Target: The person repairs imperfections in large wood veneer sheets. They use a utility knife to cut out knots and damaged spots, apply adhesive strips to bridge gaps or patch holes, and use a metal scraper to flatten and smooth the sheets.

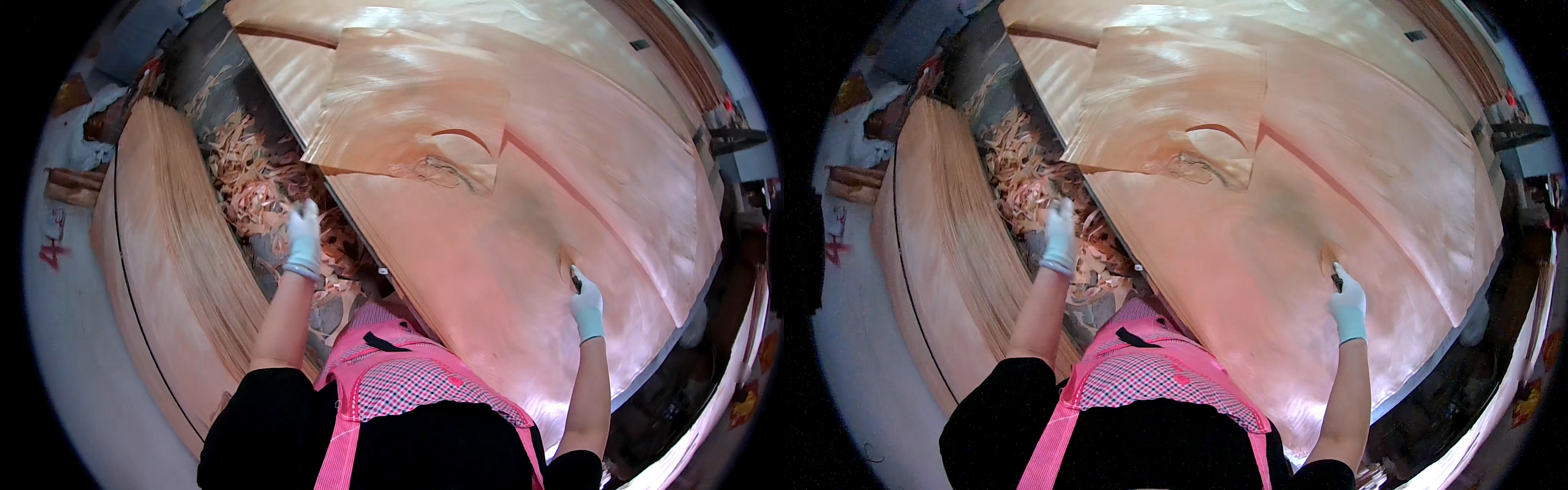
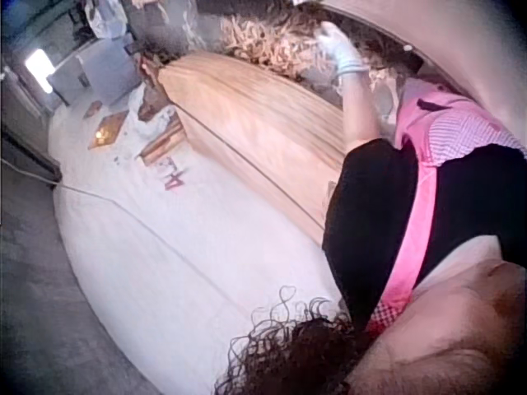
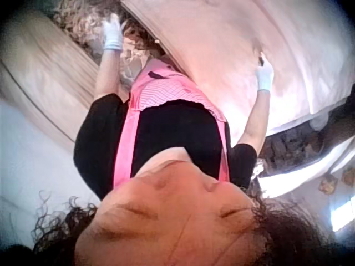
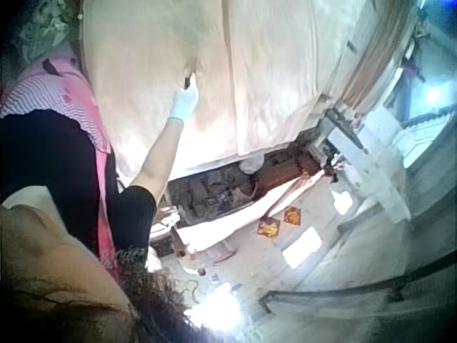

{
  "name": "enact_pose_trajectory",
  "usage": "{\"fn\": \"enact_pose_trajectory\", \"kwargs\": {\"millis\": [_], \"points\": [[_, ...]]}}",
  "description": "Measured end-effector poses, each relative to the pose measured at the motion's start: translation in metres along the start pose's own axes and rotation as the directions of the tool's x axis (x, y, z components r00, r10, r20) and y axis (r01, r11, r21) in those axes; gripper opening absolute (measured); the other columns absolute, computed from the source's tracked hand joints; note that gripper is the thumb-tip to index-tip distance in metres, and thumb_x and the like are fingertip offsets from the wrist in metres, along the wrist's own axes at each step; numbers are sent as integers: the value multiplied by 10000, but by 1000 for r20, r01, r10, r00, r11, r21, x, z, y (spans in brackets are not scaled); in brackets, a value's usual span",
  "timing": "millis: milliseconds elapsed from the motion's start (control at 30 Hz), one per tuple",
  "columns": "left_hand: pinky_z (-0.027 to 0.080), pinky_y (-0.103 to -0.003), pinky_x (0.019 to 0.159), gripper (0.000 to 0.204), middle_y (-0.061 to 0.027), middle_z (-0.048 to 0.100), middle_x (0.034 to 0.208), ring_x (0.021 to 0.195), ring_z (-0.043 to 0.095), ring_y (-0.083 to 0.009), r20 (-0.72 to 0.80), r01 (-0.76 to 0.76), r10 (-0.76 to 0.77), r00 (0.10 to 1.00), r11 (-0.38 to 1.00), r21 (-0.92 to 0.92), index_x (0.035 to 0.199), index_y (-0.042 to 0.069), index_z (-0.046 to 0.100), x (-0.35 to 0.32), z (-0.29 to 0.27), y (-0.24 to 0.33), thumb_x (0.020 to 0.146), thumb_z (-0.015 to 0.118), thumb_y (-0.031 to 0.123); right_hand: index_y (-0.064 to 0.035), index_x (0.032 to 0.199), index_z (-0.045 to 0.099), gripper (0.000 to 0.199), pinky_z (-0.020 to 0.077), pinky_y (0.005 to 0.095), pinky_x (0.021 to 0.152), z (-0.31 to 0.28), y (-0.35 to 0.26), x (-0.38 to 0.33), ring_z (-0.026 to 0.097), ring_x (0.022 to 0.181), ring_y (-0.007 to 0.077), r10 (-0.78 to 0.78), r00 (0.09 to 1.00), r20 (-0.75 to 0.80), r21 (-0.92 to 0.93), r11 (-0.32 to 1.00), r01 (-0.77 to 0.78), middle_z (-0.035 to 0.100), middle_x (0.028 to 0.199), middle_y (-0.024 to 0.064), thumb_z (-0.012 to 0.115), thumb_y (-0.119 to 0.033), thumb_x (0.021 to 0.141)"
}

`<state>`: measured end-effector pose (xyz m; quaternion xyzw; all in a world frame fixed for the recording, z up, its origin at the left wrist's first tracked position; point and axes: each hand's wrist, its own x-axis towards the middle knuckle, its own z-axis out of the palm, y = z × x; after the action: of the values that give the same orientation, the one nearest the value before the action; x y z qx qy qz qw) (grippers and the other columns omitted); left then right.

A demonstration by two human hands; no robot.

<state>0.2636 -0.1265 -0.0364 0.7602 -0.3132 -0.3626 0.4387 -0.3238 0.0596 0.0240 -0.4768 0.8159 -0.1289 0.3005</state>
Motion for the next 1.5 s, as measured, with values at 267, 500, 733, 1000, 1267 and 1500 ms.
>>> {"fn": "enact_pose_trajectory", "kwargs": {"millis": [267, 500, 733, 1000, 1267, 1500], "points": [[462, -267, 858, 542, -59, 650, 1120, 1021, 570, -167, 688, 304, -334, 644, 937, 170, 1255, -17, 615, -62, 1, -71, 717, 563, -61, -34, 1317, 614, 509, 462, 302, 1025, 0, -5, 4, 621, 1217, 233, 8, 1000, -2, -68, 998, -9, 654, 1273, 182, 471, 59, 837], [451, -250, 725, 465, -21, 635, 1010, 851, 545, -131, 797, 217, -248, 551, 965, 151, 1172, -23, 630, -57, 4, -85, 717, 539, -58, -42, 1297, 630, 426, 480, 302, 987, 1, -9, 4, 635, 1193, 246, 1, 1000, 0, -138, 990, -1, 665, 1244, 191, 501, -21, 891], [451, -247, 791, 442, -27, 646, 1042, 937, 545, -134, 913, 157, -212, 348, 974, 166, 1179, -21, 626, -62, 5, -61, 738, 621, 5, -26, 1279, 630, 382, 475, 331, 1011, 3, -4, 8, 617, 1209, 292, -1, 1000, 7, -178, 984, 2, 645, 1261, 211, 528, -41, 912], [413, -262, 674, 402, 21, 612, 789, 750, 523, -91, 916, -58, -319, 242, 938, 342, 930, 28, 726, -41, 9, -42, 840, 770, 417, -47, 1214, 664, 353, 515, 402, 844, 7, 11, 8, 676, 1043, 362, -121, 991, -56, -264, 959, 103, 694, 1063, 234, 554, -284, 976], [486, -278, 675, 230, -40, 704, 724, 673, 607, -109, 921, -554, -291, 258, 736, 388, 888, -32, 743, -59, -8, 32, 812, 778, 182, -56, 1228, 670, 334, 509, 349, 968, 18, 26, 7, 651, 1147, 293, -166, 983, -75, -156, 976, 153, 680, 1204, 176, 547, -75, 918], [450, -206, 632, 161, -51, 676, 852, 710, 572, -59, 972, 7, -182, 151, 983, 183, 957, -18, 637, -134, 25, 137, 953, 631, 143, -70, 1286, 625, 508, 497, 368, 1004, 10, 13, 3, 627, 1173, 279, -220, 966, -135, -125, 971, 203, 646, 1263, 160, 525, 53, 803]]}}
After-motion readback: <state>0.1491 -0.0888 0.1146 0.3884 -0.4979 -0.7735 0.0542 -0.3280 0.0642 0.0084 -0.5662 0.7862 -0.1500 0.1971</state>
